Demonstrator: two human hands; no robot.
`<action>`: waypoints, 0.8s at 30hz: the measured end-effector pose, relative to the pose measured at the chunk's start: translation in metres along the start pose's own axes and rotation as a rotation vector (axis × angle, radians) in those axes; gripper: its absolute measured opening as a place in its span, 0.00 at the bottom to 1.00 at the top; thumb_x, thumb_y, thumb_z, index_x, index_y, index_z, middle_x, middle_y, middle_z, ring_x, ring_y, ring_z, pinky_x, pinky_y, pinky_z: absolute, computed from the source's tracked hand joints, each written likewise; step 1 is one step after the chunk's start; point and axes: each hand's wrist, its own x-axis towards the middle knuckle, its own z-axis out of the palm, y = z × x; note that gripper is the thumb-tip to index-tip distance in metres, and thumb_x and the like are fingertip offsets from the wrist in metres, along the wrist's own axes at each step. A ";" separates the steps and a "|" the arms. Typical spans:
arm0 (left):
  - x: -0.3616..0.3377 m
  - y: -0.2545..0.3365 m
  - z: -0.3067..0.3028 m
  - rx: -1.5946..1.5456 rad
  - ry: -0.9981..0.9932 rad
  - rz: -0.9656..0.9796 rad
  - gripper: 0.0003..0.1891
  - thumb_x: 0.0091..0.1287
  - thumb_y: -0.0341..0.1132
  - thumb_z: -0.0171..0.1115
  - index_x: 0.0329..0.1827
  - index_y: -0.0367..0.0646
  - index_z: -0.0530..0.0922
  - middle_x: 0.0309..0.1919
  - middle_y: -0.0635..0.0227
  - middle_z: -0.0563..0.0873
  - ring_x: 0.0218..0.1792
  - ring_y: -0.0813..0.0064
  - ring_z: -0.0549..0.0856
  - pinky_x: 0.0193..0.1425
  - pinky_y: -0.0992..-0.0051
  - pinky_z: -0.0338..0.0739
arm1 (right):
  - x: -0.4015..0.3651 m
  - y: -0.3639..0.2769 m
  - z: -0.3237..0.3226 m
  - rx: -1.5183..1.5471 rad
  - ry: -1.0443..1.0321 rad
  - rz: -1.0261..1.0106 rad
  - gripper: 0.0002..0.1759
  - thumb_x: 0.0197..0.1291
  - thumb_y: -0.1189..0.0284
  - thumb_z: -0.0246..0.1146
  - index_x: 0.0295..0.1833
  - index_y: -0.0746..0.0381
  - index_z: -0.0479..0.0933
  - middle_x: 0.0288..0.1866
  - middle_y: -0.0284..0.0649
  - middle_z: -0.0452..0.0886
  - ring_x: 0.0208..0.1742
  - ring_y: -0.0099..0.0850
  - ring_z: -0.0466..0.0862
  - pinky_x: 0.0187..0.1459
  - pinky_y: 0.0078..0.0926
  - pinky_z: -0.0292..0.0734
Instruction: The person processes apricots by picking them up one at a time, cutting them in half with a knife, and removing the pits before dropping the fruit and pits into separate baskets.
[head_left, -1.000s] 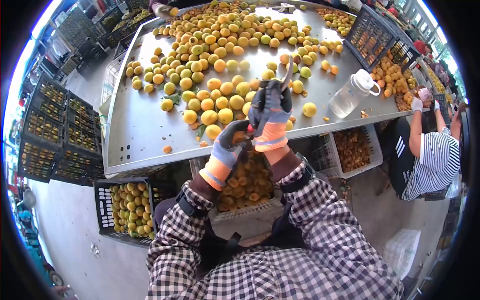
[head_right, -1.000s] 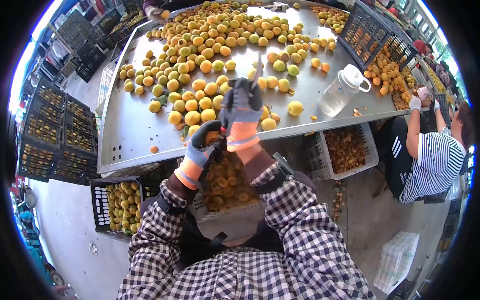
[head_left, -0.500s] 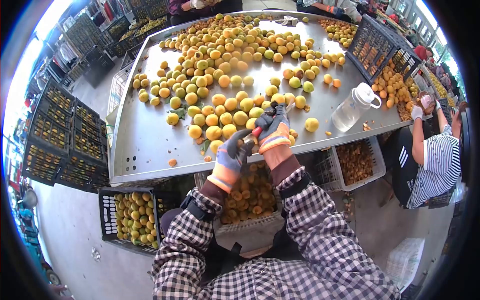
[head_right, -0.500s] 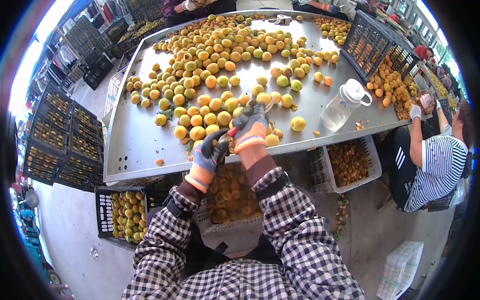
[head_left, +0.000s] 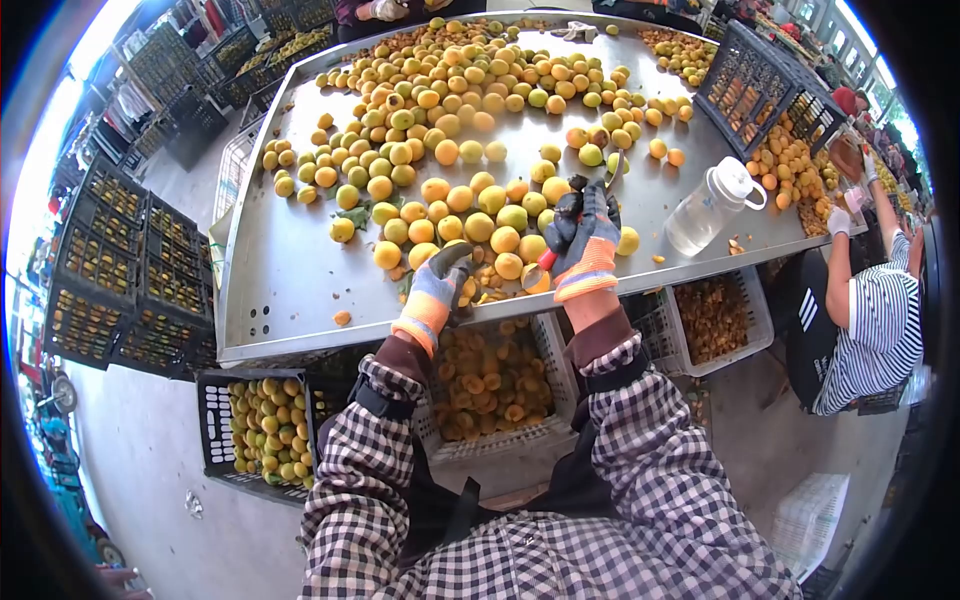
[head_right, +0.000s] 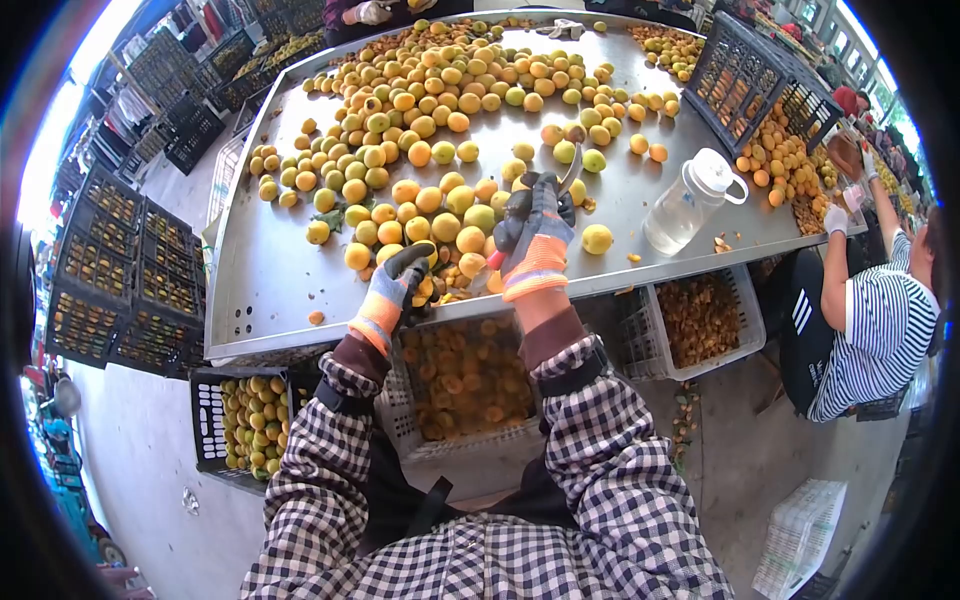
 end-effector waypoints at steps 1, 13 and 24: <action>-0.002 0.003 -0.002 -0.001 0.000 -0.004 0.16 0.69 0.31 0.59 0.58 0.37 0.79 0.46 0.68 0.85 0.47 0.79 0.80 0.54 0.78 0.75 | 0.000 -0.001 0.000 -0.013 -0.012 -0.003 0.12 0.70 0.61 0.58 0.41 0.58 0.75 0.19 0.28 0.68 0.12 0.20 0.60 0.13 0.20 0.53; -0.046 0.038 0.000 -0.086 -0.270 0.043 0.14 0.66 0.25 0.63 0.55 0.36 0.80 0.44 0.65 0.88 0.45 0.79 0.84 0.52 0.78 0.78 | -0.001 -0.001 -0.028 -2.246 -0.446 -0.100 0.29 0.52 0.55 0.71 0.53 0.62 0.76 0.47 0.50 0.84 0.52 0.48 0.82 0.52 0.40 0.77; -0.031 0.030 -0.007 -0.337 -0.126 -0.047 0.26 0.63 0.25 0.66 0.66 0.41 0.72 0.50 0.69 0.84 0.42 0.80 0.83 0.34 0.81 0.82 | -0.007 -0.007 -0.026 -1.145 -0.640 -0.180 0.32 0.45 0.74 0.77 0.58 0.61 0.75 0.46 0.35 0.84 0.47 0.23 0.80 0.51 0.22 0.76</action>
